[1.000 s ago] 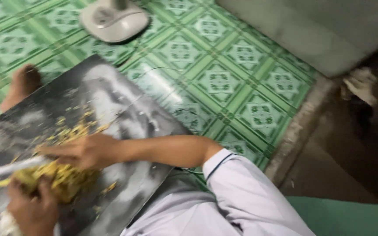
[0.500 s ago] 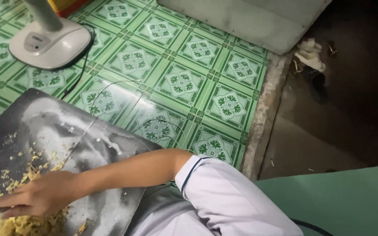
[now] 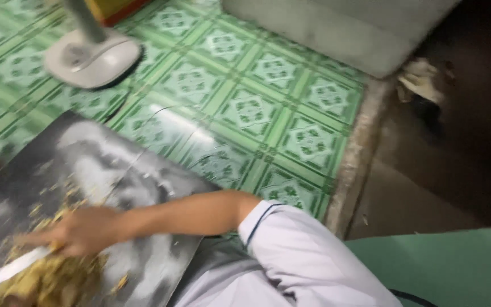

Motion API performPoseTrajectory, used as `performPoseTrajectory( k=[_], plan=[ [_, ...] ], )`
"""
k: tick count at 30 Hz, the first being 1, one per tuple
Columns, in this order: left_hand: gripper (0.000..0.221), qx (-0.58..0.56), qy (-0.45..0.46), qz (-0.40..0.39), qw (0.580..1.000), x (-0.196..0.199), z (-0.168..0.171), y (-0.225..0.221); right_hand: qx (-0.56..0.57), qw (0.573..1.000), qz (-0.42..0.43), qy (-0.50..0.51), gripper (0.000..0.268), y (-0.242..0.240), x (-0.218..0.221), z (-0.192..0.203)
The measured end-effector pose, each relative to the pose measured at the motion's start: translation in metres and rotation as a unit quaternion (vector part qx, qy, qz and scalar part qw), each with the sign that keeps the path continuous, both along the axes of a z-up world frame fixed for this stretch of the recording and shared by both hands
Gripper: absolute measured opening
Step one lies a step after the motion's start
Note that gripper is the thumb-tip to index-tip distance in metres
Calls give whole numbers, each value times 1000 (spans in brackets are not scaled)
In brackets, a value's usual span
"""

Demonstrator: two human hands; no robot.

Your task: Shredding turmeric roots by scraping them with a small knife on a flat board while sitting on the floor.

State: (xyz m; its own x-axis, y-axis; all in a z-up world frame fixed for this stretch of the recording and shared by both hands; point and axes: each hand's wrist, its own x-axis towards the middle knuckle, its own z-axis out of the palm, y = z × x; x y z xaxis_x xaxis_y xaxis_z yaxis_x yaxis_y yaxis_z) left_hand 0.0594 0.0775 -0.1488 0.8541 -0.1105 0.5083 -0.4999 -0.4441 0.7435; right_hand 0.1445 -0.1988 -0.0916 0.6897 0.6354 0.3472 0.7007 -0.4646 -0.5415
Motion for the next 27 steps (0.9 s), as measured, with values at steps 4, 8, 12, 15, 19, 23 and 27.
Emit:
performPoseTrajectory(
  k=[4, 8, 12, 15, 19, 23, 27],
  plan=[
    [42, 9, 17, 76, 997, -26, 62, -34, 14, 998, -21, 60, 76, -17, -21, 54],
    [28, 71, 38, 163, 983, -48, 130, -57, 7, 998, -62, -12, 63, -20, -26, 68],
    [24, 100, -28, 172, 980, -39, 117, -55, 70, 995, 5, 77, 77, -21, -20, 40],
    [26, 106, -34, 178, 978, -49, 140, -66, 72, 996, -8, 52, 76, -20, -36, 74],
    [28, 87, 9, 169, 982, -50, 140, -65, 50, 999, -1, -5, 79, -14, -43, 87],
    [31, 89, 11, 164, 982, -43, 133, -63, 38, 998, 9, -43, 88, -11, -50, 95],
    [30, 95, 8, 168, 981, -42, 113, -63, 33, 999, 25, -31, 71, -6, -63, 107]
  ],
)
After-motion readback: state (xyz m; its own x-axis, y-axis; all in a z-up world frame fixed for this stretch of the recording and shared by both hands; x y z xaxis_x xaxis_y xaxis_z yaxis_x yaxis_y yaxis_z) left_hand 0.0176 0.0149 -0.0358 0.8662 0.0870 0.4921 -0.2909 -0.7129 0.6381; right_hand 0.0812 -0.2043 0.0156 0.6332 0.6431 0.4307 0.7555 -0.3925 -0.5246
